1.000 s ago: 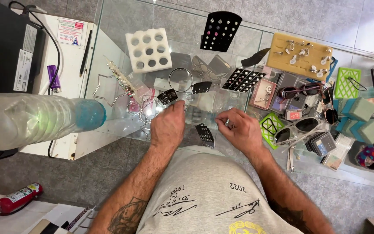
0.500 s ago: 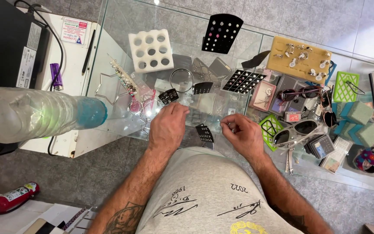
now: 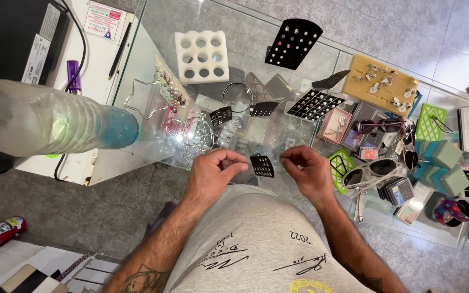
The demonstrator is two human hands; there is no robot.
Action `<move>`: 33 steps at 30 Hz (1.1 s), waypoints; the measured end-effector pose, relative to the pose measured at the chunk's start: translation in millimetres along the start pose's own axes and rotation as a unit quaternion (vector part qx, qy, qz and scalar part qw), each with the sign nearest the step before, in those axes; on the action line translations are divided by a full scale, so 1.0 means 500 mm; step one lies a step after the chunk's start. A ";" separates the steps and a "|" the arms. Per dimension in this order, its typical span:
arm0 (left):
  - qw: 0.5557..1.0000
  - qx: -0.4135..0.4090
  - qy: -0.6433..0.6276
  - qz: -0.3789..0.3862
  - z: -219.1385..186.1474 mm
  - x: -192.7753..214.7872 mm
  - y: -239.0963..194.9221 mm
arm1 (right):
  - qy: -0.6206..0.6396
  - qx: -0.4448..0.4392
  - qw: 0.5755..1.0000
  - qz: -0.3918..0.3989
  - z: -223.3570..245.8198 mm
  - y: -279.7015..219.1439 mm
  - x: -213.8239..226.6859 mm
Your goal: The person is organizing jewelry by attaching earrings to black plastic display cards on a glass table.
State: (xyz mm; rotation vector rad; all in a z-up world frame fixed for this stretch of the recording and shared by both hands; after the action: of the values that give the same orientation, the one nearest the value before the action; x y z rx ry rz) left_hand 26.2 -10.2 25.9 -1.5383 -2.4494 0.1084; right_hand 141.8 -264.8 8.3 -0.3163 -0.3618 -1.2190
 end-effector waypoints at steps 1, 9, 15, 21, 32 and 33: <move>1.000 0.001 -0.003 -0.002 -0.002 -0.002 -0.008 | -0.002 0.001 1.000 0.003 0.002 -0.003 0.000; 0.998 0.026 -0.039 0.031 0.031 -0.031 -0.022 | 0.024 0.032 0.999 0.015 0.038 -0.017 -0.013; 0.999 0.004 -0.019 0.042 0.020 -0.027 -0.024 | 0.016 0.063 0.998 0.002 0.017 -0.025 -0.018; 0.999 -0.015 0.016 0.030 0.017 -0.023 -0.014 | 0.017 0.115 0.993 -0.014 0.023 -0.028 -0.017; 0.998 0.039 -0.039 0.022 0.021 -0.017 -0.012 | 0.018 0.154 0.988 -0.025 0.030 -0.031 -0.009; 0.998 0.043 -0.051 0.022 0.017 -0.018 -0.014 | 0.017 0.158 0.987 -0.024 0.028 -0.032 -0.010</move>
State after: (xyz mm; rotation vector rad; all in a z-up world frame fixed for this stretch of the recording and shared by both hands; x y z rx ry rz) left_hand 21.5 -20.8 17.8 -1.5865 -2.4532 0.3023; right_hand 123.6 -259.8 19.3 -0.0143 -0.5275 -1.1919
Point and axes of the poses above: each hand's wrist, its own y-axis towards the middle knuckle, its own x-axis out of the back of the hand, z = x × y, the point moved 4 cm from there along y, towards the middle knuckle, and after that the axes turned 5 degrees about -z, right-handed, at the moved point
